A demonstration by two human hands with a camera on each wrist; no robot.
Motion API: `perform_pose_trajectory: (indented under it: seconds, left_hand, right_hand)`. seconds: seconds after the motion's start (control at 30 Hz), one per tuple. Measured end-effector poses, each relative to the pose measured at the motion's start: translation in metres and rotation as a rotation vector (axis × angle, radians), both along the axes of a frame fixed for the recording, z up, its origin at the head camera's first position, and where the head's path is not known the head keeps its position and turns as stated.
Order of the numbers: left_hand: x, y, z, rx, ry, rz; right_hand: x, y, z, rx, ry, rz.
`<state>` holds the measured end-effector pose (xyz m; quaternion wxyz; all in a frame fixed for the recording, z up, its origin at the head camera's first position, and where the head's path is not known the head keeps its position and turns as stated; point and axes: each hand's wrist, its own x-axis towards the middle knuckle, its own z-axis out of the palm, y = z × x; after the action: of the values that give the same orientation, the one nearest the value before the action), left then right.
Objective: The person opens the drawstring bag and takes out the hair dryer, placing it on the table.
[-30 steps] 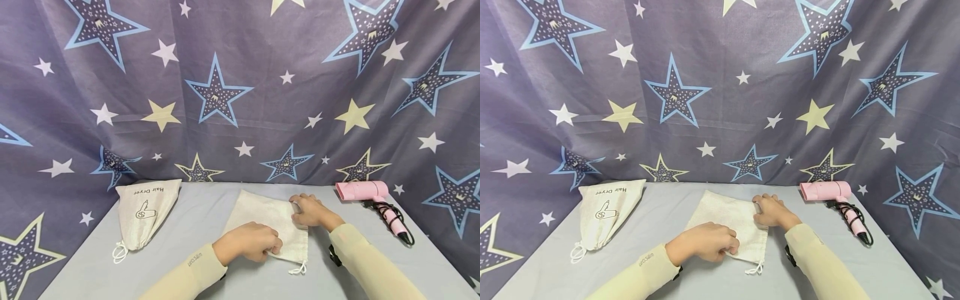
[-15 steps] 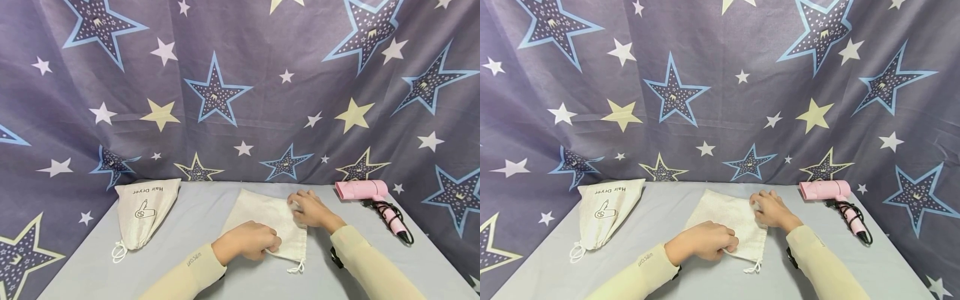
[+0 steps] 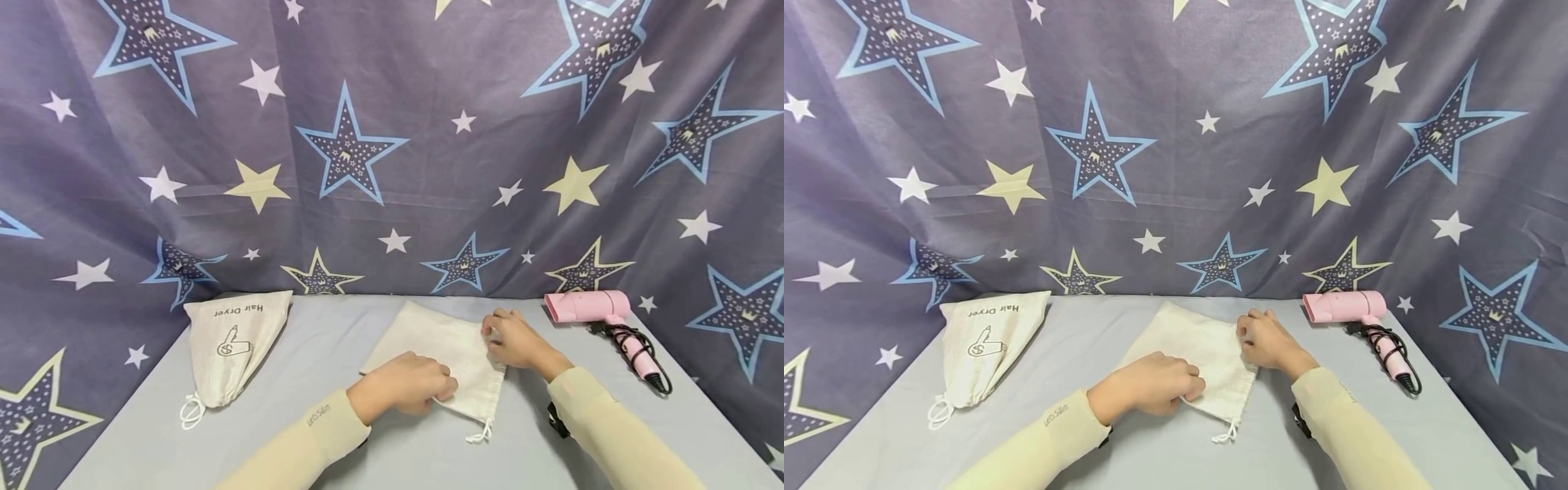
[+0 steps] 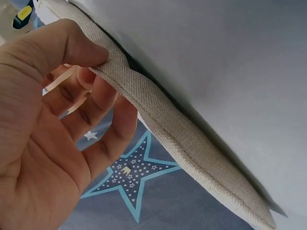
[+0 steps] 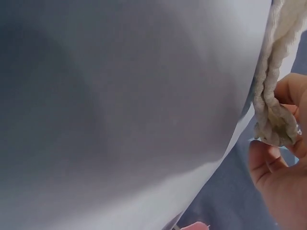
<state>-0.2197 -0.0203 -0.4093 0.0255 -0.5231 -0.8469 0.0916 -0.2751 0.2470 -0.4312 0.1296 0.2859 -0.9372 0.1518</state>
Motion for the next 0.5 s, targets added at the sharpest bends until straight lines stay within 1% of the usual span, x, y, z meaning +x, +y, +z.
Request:
perform_pose_trajectory:
  seconds: [0.1, 0.3, 0.5]
  left_hand:
    - [-0.003, 0.002, 0.0, -0.007, 0.023, -0.001]
    - [-0.008, 0.007, -0.002, -0.027, 0.075, -0.01]
    - [-0.012, 0.013, -0.007, -0.039, 0.139, -0.033]
  right_hand:
    - [0.001, 0.005, 0.001, 0.004, -0.002, -0.012]
    - [0.004, 0.015, 0.002, -0.01, 0.021, -0.023]
    - [0.009, 0.025, 0.004, -0.017, 0.045, -0.024]
